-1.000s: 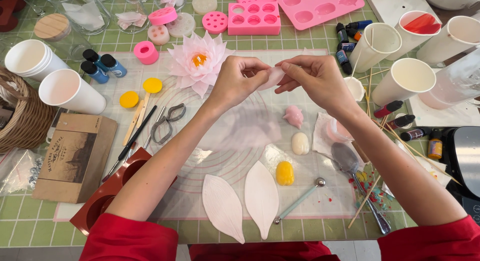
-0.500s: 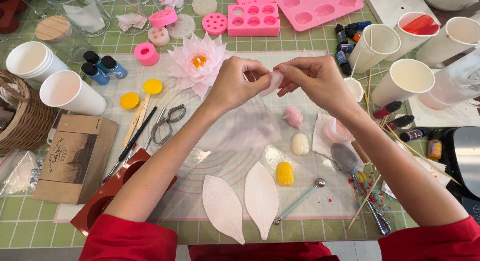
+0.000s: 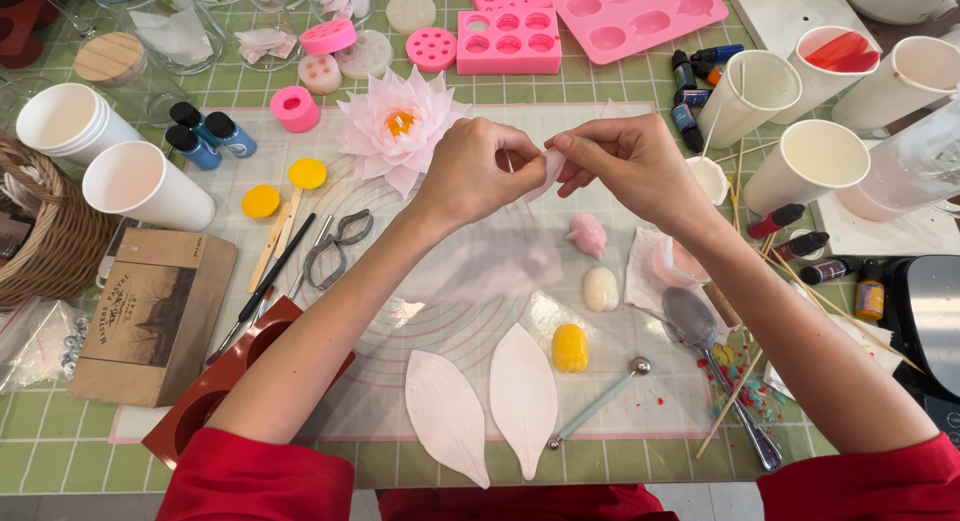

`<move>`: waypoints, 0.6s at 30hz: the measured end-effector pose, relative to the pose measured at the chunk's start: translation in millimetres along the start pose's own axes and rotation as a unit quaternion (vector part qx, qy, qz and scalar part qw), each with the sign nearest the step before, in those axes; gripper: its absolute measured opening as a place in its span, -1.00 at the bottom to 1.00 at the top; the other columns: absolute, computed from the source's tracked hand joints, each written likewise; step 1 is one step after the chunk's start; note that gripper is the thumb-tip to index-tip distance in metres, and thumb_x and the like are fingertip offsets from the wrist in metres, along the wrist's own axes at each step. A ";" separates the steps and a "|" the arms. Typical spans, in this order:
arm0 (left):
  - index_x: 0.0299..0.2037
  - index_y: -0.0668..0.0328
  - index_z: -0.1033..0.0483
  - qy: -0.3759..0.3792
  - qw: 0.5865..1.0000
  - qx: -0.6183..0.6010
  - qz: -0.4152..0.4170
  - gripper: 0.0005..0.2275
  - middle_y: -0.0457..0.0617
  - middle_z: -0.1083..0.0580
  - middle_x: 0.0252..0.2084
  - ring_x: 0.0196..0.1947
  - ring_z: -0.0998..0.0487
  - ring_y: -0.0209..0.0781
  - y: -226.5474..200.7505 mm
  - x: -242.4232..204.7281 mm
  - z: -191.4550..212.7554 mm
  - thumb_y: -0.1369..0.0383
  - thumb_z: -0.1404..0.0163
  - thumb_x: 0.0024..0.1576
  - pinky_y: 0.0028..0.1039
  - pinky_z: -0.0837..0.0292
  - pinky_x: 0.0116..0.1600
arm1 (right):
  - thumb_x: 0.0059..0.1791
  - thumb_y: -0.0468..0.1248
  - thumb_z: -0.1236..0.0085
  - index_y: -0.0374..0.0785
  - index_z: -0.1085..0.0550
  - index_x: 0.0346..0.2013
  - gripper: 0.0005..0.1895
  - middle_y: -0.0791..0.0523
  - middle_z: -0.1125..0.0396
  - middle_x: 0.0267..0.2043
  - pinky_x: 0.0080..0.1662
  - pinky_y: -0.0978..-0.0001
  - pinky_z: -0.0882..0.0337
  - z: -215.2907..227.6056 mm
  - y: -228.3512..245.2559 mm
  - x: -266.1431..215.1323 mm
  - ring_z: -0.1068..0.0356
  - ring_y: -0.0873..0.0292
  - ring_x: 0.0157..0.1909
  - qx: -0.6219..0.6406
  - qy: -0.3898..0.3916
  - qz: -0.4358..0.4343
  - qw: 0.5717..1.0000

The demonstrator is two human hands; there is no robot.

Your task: The person is cutting out and assembling petals to create a decorative wax flower.

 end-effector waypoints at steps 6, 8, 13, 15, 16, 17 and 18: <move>-0.46 0.18 -0.70 -0.009 1.000 0.009 -0.016 -0.77 -0.09 -0.61 -0.53 -0.56 -0.61 -0.34 -0.1 1.0 -1.6 0.19 -0.13 0.04 -0.51 -0.51 -0.37 | 0.14 -0.23 -0.05 -0.45 -0.57 -0.05 -0.69 0.06 -0.51 -0.27 -0.18 0.44 -0.58 0.8 -6.0 0.5 -0.56 0.26 -0.26 0.008 -0.001 0.001 1.000; -0.46 0.18 -0.70 -0.009 1.000 0.009 -0.015 -0.77 -0.09 -0.61 -0.54 -0.56 -0.61 -0.33 0.5 1.1 -2.0 0.20 -0.13 0.04 -0.51 -0.50 -0.37 | 0.14 -0.22 -0.05 -0.45 -0.57 -0.04 -0.69 0.06 -0.52 -0.26 -0.18 0.44 -0.58 0.9 -5.5 0.3 -0.56 0.26 -0.26 0.009 -0.001 0.002 1.000; -0.46 0.17 -0.70 -0.020 1.000 0.004 -0.023 -0.77 -0.09 -0.60 -0.55 -0.58 -0.60 -0.35 7.8 3.3 -2.1 0.19 -0.13 0.04 -0.50 -0.50 -0.39 | 0.14 -0.22 -0.05 -0.44 -0.57 -0.04 -0.69 0.08 -0.52 -0.25 -0.18 0.45 -0.57 1.5 -9.8 -0.3 -0.55 0.27 -0.26 0.011 0.000 0.001 1.000; -0.39 0.26 -0.69 0.004 1.000 -0.017 0.011 -0.72 -0.01 -0.57 -0.57 -0.56 -0.57 -0.35 21.2 6.8 -6.2 0.18 -0.11 0.16 -0.48 -0.47 -0.37 | 0.16 -0.22 -0.05 -0.43 -0.58 -0.03 -0.69 0.09 -0.49 -0.28 -0.20 0.48 -0.55 4.5 -16.7 0.1 -0.54 0.28 -0.27 0.009 -0.005 0.003 1.000; -0.39 0.26 -0.69 0.004 1.000 -0.017 0.011 -0.72 -0.01 -0.57 -0.57 -0.56 -0.57 -0.35 27.7 10.1 -5.2 0.18 -0.11 0.16 -0.48 -0.47 -0.37 | 0.16 -0.22 -0.05 -0.43 -0.58 -0.03 -0.69 0.09 -0.49 -0.28 -0.20 0.48 -0.55 4.9 -17.3 0.1 -0.54 0.28 -0.27 0.009 -0.005 0.003 1.000; -0.24 0.23 -0.67 -0.010 0.993 -0.115 0.014 -0.73 -0.03 -0.58 -0.49 -0.51 -0.57 -0.39 34.9 13.4 -1.4 0.18 -0.03 0.21 -0.51 -0.49 -0.36 | 0.15 -0.21 -0.04 -0.41 -0.57 0.00 -0.68 0.10 -0.50 -0.27 -0.20 0.49 -0.54 4.7 -18.9 0.1 -0.54 0.29 -0.27 0.013 -0.002 -0.002 1.000; -0.09 0.20 -0.65 -0.025 0.977 -0.211 0.016 -0.71 -0.06 -0.59 -0.42 -0.47 -0.57 -0.44 42.5 16.7 2.4 0.18 0.04 0.26 -0.54 -0.52 -0.35 | 0.15 -0.20 -0.03 -0.40 -0.56 0.03 -0.67 0.12 -0.50 -0.26 -0.20 0.50 -0.53 4.4 -20.3 0.4 -0.54 0.30 -0.27 0.018 0.001 -0.007 1.000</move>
Point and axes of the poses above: each hand's wrist, its own x-axis towards the middle knuckle, its own z-axis out of the back of the hand, y = z × x, the point moved 10 cm from there along x, towards the middle knuckle
